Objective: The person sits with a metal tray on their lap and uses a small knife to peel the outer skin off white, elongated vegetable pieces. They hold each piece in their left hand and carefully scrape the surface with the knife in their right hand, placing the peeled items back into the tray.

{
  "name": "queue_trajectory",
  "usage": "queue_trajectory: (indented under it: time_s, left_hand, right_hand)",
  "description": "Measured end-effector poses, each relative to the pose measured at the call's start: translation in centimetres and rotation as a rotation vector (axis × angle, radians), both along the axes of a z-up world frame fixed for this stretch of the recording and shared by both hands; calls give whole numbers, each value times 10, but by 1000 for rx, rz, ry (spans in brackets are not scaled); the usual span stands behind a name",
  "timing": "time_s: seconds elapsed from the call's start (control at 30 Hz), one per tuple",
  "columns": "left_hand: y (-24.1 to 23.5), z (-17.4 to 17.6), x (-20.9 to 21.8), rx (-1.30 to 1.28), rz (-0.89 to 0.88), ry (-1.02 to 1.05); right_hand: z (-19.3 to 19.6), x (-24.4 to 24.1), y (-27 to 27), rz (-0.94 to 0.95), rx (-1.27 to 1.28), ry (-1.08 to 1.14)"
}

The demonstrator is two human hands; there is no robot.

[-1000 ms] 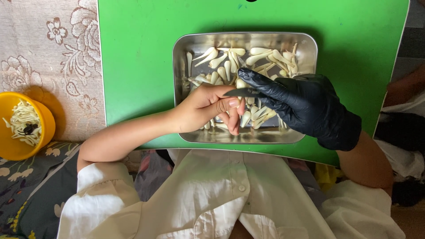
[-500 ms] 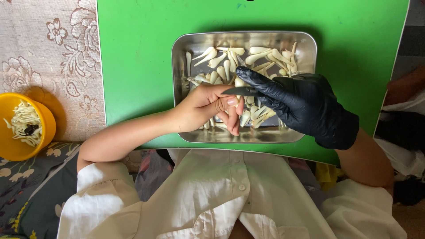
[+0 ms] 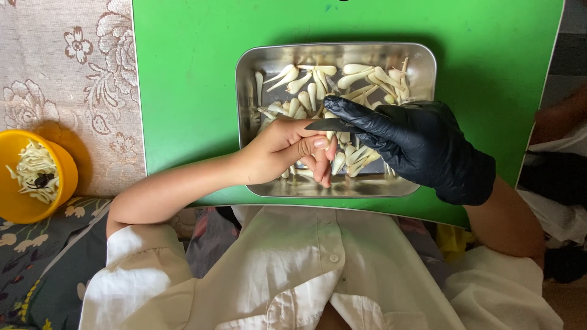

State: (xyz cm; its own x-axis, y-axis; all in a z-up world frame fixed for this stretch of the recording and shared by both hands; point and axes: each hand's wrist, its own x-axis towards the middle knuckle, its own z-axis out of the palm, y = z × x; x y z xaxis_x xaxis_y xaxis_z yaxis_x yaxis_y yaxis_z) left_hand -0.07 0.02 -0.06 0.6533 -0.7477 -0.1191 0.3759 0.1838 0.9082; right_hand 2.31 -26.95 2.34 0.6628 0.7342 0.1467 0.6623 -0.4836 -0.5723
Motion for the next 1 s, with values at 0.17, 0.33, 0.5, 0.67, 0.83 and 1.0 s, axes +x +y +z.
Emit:
queue_trajectory:
  time_s: [0.17, 0.33, 0.5, 0.67, 0.83, 1.0]
  left_hand:
    - [2, 0, 0, 24, 10, -81]
    - [0, -5, -2, 6, 42, -84]
    - [-1, 2, -1, 112, 40, -141]
    - [-1, -4, -2, 93, 76, -171]
    - [-3, 1, 0, 74, 123, -298]
    - [-2, 2, 1, 107, 96, -291]
  right_hand:
    - [4, -2, 0, 36, 4, 54]
    - [0, -4, 2, 8, -43, -10]
    - [4, -4, 4, -5, 88, 31]
    - [4, -4, -1, 42, -13, -22]
    - [7, -4, 0, 24, -37, -73]
    - [12, -1, -1, 28, -22, -8]
